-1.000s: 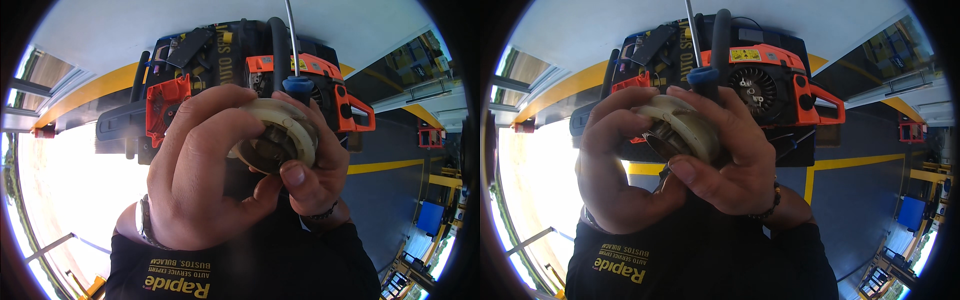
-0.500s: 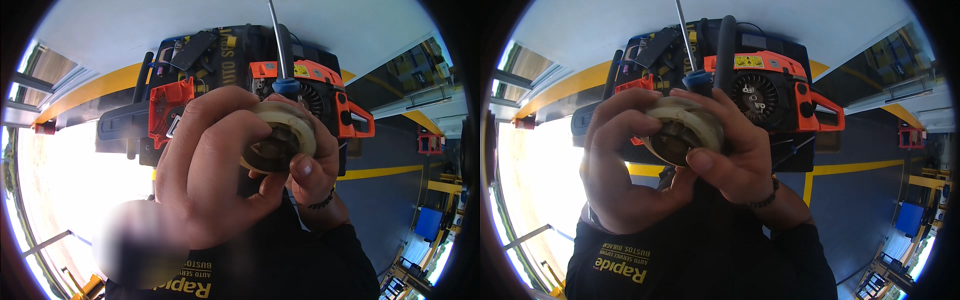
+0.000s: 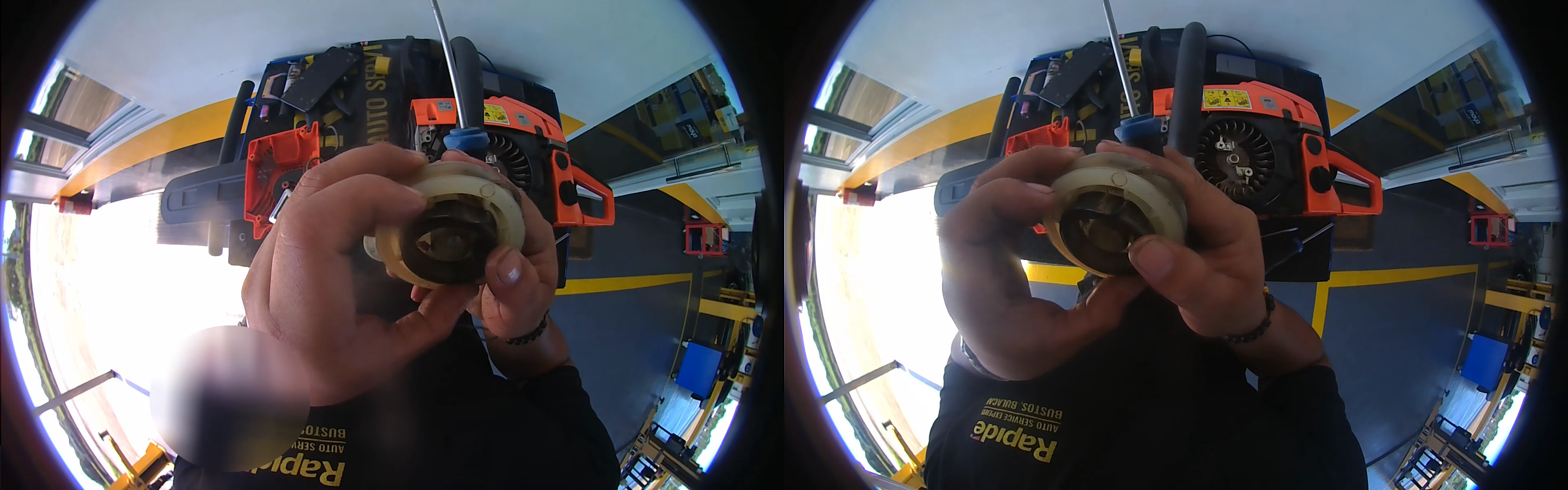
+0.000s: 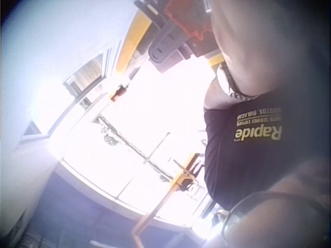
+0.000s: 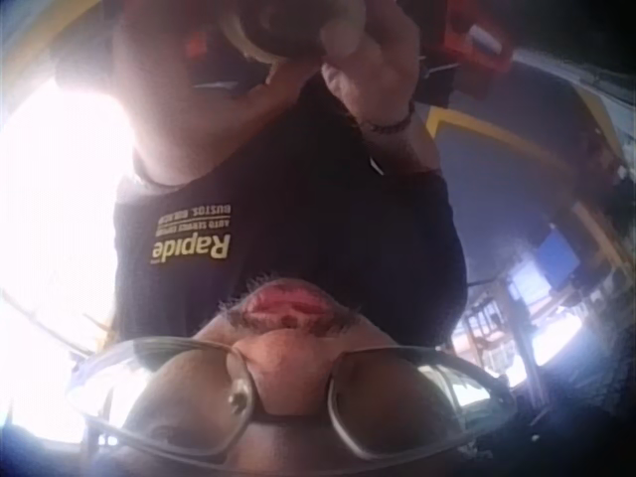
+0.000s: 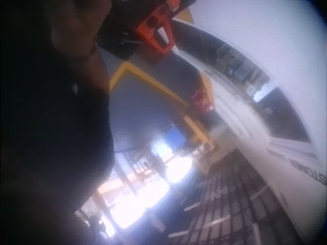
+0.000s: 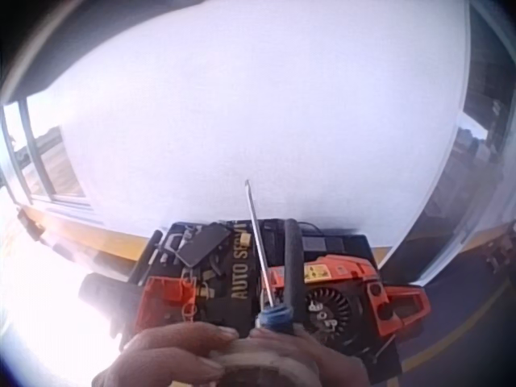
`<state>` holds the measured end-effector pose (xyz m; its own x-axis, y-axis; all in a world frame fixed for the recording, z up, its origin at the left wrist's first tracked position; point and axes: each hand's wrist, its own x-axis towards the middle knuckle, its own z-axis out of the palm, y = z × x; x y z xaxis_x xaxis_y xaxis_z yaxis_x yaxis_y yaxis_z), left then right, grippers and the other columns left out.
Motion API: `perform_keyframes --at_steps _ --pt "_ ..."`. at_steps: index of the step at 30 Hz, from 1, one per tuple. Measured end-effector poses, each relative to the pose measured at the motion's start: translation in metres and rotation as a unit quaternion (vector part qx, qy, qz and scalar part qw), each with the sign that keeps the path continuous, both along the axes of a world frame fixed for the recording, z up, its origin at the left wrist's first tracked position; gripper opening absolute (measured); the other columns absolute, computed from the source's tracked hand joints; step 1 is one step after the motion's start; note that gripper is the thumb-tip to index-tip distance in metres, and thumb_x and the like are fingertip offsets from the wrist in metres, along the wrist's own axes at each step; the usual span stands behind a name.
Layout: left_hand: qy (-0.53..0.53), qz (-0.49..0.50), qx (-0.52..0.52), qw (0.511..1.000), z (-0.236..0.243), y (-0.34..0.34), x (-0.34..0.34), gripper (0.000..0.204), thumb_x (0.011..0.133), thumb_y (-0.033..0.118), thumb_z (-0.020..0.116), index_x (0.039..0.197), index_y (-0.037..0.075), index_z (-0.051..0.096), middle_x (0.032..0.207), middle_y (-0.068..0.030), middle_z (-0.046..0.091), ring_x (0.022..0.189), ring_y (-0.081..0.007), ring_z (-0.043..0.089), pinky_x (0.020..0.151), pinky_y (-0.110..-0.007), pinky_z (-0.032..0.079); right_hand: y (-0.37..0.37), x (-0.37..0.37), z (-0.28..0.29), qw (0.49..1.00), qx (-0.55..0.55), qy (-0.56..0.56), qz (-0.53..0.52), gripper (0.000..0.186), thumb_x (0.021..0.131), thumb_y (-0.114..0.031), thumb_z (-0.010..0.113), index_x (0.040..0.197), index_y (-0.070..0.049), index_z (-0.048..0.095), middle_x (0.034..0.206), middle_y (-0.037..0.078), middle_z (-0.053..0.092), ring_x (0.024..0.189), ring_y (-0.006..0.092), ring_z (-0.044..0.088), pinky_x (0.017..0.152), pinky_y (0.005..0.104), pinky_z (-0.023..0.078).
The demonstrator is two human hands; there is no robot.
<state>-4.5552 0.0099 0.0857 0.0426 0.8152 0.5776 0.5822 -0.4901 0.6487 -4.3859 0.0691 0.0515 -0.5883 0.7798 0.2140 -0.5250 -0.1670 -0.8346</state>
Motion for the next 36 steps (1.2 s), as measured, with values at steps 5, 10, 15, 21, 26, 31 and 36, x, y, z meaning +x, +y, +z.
perform_keyframes --at_steps 5,10,15,21,26,31,36 --pt "-0.018 -0.011 -0.001 1.0 -0.001 -0.004 0.0 0.085 0.057 0.0 0.091 0.124 0.005 0.038 0.124 -0.0248 0.056 0.107 -0.0296 0.064 0.083 -0.034 0.058 0.0 -0.001 -0.005 0.998 -0.015 0.047 0.029 0.065 0.092 -0.023 0.062 0.141 0.011 0.039 0.129 0.018 0.056 0.121 0.0223 0.056 0.103 0.0345 0.045" --pt "-0.023 -0.021 0.008 0.999 -0.001 -0.008 -0.001 0.085 0.058 0.001 0.091 0.123 0.006 0.036 0.125 -0.0272 0.055 0.11 -0.0325 0.064 0.086 -0.036 0.057 -0.004 0.0 -0.002 0.999 0.0 0.032 0.023 0.066 0.091 -0.024 0.064 0.141 0.012 0.04 0.129 0.018 0.056 0.121 0.0227 0.056 0.102 0.034 0.046" --pt "-0.047 -0.034 0.019 0.998 -0.005 -0.01 0.001 0.081 0.063 0.001 0.088 0.122 0.008 0.034 0.129 -0.0305 0.053 0.116 -0.0351 0.061 0.09 -0.038 0.056 -0.014 0.001 0.005 0.998 0.032 -0.042 -0.042 0.064 0.088 -0.022 0.068 0.138 0.011 0.045 0.126 0.017 0.053 0.117 0.0215 0.056 0.099 0.0324 0.047" --pt "-0.052 -0.04 0.002 0.998 -0.006 -0.014 0.001 0.076 0.068 0.0 0.083 0.123 0.009 0.032 0.133 -0.0324 0.049 0.121 -0.0364 0.058 0.092 -0.038 0.054 -0.023 0.0 0.012 0.983 0.093 -0.119 -0.103 0.061 0.084 -0.017 0.072 0.137 0.005 0.05 0.126 0.018 0.052 0.113 0.0228 0.056 0.096 0.0321 0.047" --pt "-0.052 -0.051 -0.001 0.997 -0.009 -0.013 -0.001 0.075 0.07 -0.001 0.08 0.126 0.01 0.031 0.137 -0.0323 0.046 0.121 -0.0354 0.058 0.092 -0.038 0.054 -0.019 -0.002 0.008 0.947 0.241 -0.156 -0.145 0.061 0.083 -0.018 0.073 0.136 0.005 0.051 0.126 0.02 0.052 0.109 0.0262 0.058 0.091 0.033 0.049" --pt "-0.069 -0.047 -0.015 0.996 -0.01 -0.015 0.001 0.076 0.071 0.0 0.08 0.128 0.009 0.03 0.138 -0.0301 0.045 0.122 -0.0339 0.057 0.093 -0.038 0.053 -0.006 0.002 0.0 0.874 0.413 -0.193 -0.168 0.07 0.088 -0.031 0.072 0.138 0.01 0.046 0.134 0.021 0.046 0.112 0.0235 0.06 0.088 0.0299 0.053" --pt "-0.075 -0.041 -0.035 0.996 -0.008 -0.015 0.001 0.084 0.068 -0.002 0.079 0.135 0.005 0.029 0.136 -0.0275 0.048 0.123 -0.0323 0.056 0.095 -0.038 0.053 -0.017 -0.004 0.003 0.941 0.255 -0.155 -0.161 0.061 0.084 -0.02 0.073 0.136 0.003 0.052 0.122 0.02 0.059 0.109 0.0281 0.057 0.093 0.0353 0.048"
